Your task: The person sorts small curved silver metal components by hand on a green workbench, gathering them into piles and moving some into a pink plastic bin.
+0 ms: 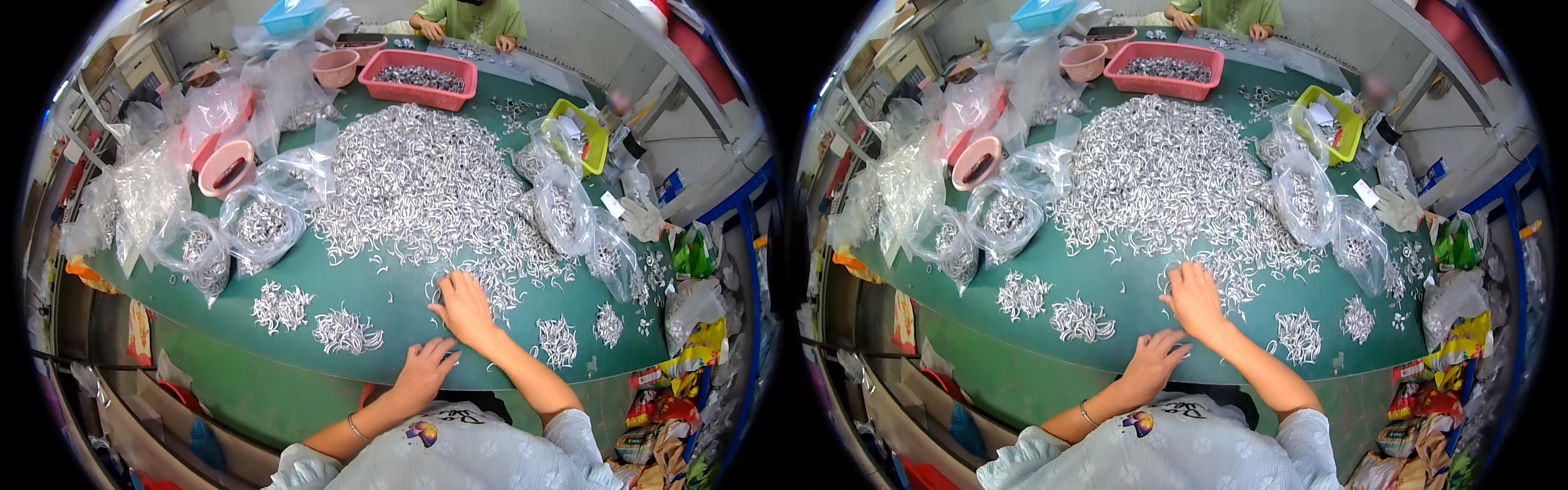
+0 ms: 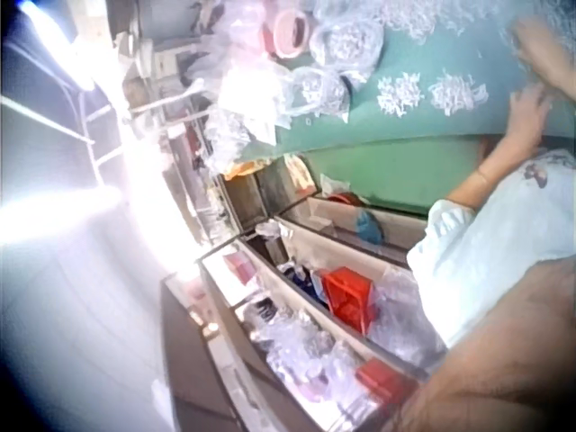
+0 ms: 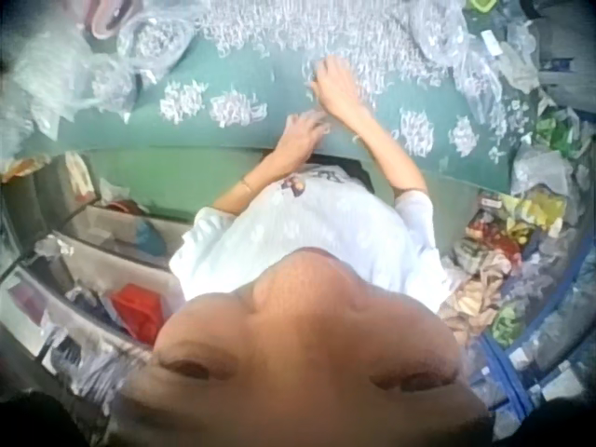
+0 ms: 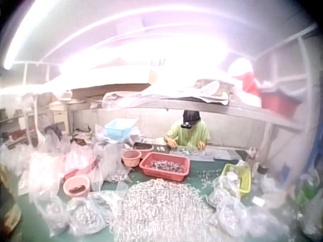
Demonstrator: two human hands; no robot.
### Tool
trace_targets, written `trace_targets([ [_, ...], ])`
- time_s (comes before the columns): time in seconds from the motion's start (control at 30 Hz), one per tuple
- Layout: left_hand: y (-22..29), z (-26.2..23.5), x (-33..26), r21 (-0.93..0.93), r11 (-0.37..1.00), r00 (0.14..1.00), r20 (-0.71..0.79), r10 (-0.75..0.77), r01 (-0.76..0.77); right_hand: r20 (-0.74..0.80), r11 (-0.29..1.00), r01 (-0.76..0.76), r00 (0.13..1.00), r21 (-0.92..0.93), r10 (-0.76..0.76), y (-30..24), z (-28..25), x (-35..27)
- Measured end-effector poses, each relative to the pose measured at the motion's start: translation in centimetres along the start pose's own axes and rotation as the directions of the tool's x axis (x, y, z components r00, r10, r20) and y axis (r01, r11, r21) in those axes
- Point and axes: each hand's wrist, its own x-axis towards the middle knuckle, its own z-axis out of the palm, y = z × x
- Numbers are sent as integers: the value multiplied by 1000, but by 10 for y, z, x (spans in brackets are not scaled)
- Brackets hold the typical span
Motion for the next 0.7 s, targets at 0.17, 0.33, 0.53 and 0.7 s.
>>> trace_targets([
  [0.17,-10,9,-7,-148,989,999,32,13,-8,125,971,75,987,226,-106,18,-6,-15],
  [0.33,1,-2,-16,-158,986,998,-35,-54,48,135,961,-16,991,277,-22,22,-37,-35],
  [0.53,2,-6,-16,-161,985,995,-63,-74,63,62,980,-41,998,197,29,18,-38,-63],
  [0.7,-1,-7,-13,-170,984,996,-70,-58,45,114,958,-14,993,286,-19,14,-39,-68],
])
